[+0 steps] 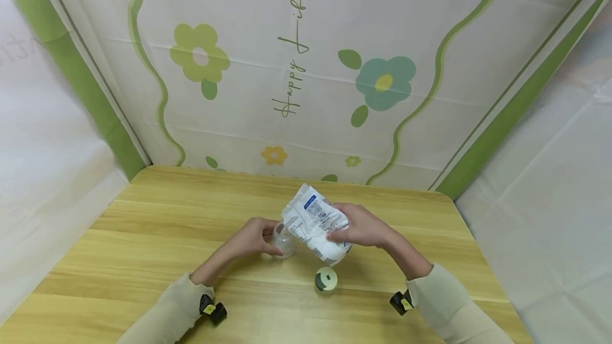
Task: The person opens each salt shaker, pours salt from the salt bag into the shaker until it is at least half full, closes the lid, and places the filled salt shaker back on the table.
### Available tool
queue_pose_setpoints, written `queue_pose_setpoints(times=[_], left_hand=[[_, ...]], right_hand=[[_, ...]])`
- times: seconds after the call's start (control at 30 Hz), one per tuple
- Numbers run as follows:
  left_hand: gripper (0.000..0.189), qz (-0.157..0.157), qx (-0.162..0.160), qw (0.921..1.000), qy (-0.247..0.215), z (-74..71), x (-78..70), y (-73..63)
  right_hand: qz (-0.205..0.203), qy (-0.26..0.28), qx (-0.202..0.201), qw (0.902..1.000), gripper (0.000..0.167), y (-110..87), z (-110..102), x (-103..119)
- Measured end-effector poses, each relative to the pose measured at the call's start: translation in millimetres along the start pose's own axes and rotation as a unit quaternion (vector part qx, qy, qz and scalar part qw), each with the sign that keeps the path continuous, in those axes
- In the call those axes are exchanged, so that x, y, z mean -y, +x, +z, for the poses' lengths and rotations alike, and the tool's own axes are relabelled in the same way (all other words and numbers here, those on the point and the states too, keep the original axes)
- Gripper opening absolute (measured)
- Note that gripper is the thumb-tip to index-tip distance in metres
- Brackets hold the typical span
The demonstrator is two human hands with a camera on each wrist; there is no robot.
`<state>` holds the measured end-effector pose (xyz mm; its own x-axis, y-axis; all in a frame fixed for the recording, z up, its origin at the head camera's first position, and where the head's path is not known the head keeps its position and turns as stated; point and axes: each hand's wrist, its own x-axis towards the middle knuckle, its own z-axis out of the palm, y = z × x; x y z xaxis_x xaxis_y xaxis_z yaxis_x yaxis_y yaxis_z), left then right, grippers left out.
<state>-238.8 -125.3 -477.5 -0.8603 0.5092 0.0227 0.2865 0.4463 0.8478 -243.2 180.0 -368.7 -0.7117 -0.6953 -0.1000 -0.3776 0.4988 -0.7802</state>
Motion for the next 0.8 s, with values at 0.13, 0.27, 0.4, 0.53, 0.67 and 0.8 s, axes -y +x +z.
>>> queue_pose_setpoints(times=[0.13,0.27,0.4,0.53,0.67,0.8], left_hand=[[0.058,0.000,0.000,1.0000,-0.002,0.0,0.3,0.0],[0.058,0.000,0.000,1.0000,-0.006,0.0,0.8,-0.1],[0.059,0.001,-0.001,1.0000,-0.005,0.0,1.5,0.2],[0.059,0.007,0.001,0.9999,-0.011,0.2,3.0,1.2],[0.059,0.010,0.002,0.9998,-0.018,0.5,3.1,1.4],[0.059,0.009,0.002,0.9998,-0.019,0.6,2.6,1.2]], right_hand=[[0.001,-0.002,-0.002,1.0000,0.073,-0.5,-0.1,-0.1],[0.004,0.000,-0.004,1.0000,0.074,-0.9,-0.2,-0.2],[0.004,0.000,-0.004,1.0000,0.073,-0.8,-0.1,-0.5],[-0.002,-0.001,-0.005,1.0000,0.068,-0.5,-0.1,-1.1],[-0.005,-0.004,-0.009,0.9999,0.066,0.1,-0.3,-1.5],[-0.005,-0.006,-0.010,0.9999,0.068,0.2,-0.5,-1.2]])
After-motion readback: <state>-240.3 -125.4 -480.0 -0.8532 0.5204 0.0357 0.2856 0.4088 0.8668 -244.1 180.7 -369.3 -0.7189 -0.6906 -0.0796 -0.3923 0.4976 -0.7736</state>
